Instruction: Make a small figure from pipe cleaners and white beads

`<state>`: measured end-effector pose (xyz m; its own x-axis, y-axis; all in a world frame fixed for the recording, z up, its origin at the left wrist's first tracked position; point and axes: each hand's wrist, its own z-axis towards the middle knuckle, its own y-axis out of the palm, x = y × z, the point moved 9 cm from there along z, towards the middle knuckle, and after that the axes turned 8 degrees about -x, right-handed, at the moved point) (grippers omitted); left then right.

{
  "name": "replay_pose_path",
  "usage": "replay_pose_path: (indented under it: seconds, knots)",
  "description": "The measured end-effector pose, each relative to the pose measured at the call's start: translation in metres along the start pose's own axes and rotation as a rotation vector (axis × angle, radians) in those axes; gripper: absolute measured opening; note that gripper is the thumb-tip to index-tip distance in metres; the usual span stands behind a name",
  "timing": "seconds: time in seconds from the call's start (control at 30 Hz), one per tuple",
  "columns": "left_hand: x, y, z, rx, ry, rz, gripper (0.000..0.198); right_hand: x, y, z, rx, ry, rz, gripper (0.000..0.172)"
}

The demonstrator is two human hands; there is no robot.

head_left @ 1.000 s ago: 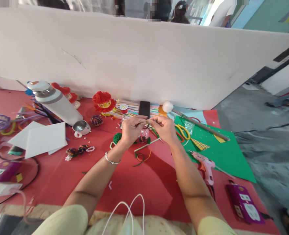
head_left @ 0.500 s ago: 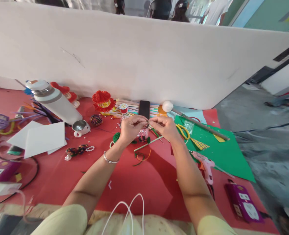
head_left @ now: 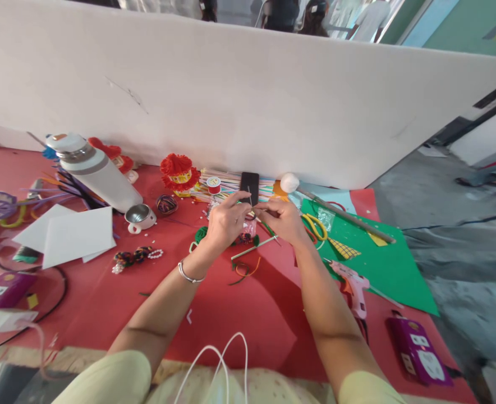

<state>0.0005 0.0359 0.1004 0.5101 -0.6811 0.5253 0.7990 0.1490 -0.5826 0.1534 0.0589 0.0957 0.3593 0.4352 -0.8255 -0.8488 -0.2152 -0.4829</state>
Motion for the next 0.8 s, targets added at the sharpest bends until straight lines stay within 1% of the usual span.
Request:
replay_pose_path:
  seconds: [0.07, 0.13, 0.2, 0.27, 0.33, 0.43, 0.53, 0.6, 0.67, 0.73, 0.8]
  knots:
    - [0.0, 0.001, 0.001, -0.021, 0.014, -0.032, 0.024, -0.007, -0.003, 0.001, 0.002, -0.055, -0.053, 0.015]
    - [0.0, 0.003, 0.004, -0.048, 0.034, -0.094, 0.024, -0.009, -0.004, 0.001, -0.02, -0.077, -0.033, 0.014]
    - [0.0, 0.005, 0.006, -0.078, 0.049, -0.16, 0.021, -0.002, 0.001, 0.0, -0.098, -0.002, 0.046, 0.018]
    - [-0.001, 0.007, 0.008, -0.1, 0.046, -0.209, 0.018, 0.011, 0.008, -0.003, -0.19, 0.139, 0.145, 0.023]
    - [-0.002, 0.01, 0.009, -0.133, 0.039, -0.216, 0.018, 0.019, 0.013, -0.007, -0.242, 0.241, 0.216, 0.024]
    - [-0.005, 0.018, 0.007, -0.198, 0.039, -0.155, 0.019, 0.019, 0.016, -0.008, -0.27, 0.27, 0.215, 0.023]
    - [-0.007, 0.024, 0.005, -0.244, 0.041, -0.101, 0.019, 0.019, 0.017, -0.007, -0.276, 0.27, 0.143, 0.021]
    - [-0.006, 0.021, 0.006, -0.227, 0.04, -0.113, 0.019, 0.014, 0.013, -0.005, -0.235, 0.212, 0.062, 0.019]
    - [-0.004, 0.015, 0.008, -0.182, 0.034, -0.169, 0.018, 0.009, 0.009, -0.004, -0.19, 0.148, -0.004, 0.019]
    - [-0.003, 0.007, 0.009, -0.131, 0.024, -0.213, 0.017, 0.007, 0.008, -0.004, -0.166, 0.116, -0.022, 0.021]
    - [-0.002, 0.002, 0.01, -0.088, 0.022, -0.197, 0.017, 0.006, 0.008, -0.003, -0.161, 0.095, -0.017, 0.024]
